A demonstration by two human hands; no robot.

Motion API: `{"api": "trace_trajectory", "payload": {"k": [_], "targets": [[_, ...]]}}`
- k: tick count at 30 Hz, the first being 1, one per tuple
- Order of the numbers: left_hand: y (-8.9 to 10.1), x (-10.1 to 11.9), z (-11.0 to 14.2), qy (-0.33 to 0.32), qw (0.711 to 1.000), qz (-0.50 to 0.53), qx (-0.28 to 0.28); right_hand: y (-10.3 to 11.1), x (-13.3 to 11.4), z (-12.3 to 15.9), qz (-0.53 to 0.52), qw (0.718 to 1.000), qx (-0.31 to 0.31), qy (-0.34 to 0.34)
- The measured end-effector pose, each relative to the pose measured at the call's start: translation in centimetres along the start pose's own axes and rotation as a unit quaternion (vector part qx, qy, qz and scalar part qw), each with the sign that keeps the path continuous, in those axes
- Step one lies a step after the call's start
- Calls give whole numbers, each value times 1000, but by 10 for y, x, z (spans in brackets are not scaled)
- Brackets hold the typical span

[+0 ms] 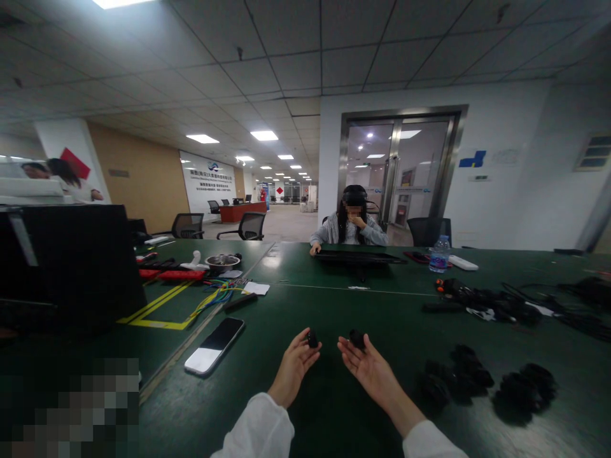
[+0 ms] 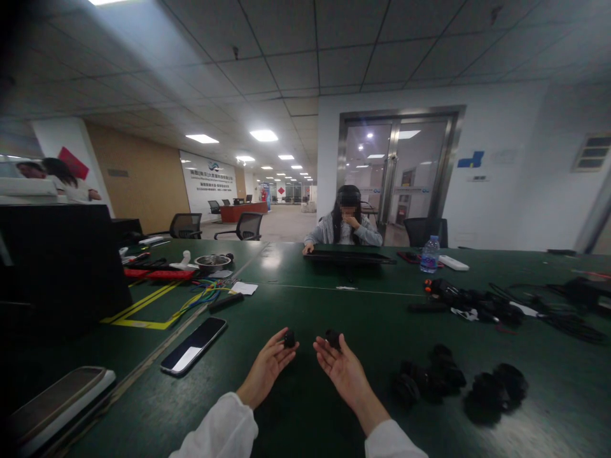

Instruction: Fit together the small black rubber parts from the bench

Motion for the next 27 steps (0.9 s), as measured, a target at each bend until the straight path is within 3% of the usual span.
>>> {"api": "trace_trajectory", "payload": {"k": [7,16,22,25,27], "targets": [[-7,-6,7,37,992,5,-122,-15,11,12,23,996,-44,-70],[-12,-5,12,70,978,-15,-195,-17,9,12,11,998,-31,-61],[-12,-3,12,71,983,-19,-167,-21,-6,9,47,998,-33,20],[-9,-4,10,68,987,-17,-144,-20,-34,7,109,987,-2,114],[-8,-5,9,66,987,-18,-144,-19,-63,9,187,963,53,185]]}}
Point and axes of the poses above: each hand's wrist, its own z-axis away from the middle knuckle, its own y-axis out of the back of the hand, x = y × z, the point moved 2 cm from there along -z, towards the middle knuckle, and after that the axes turned 13 degrees about -z, right-handed, at the moved point
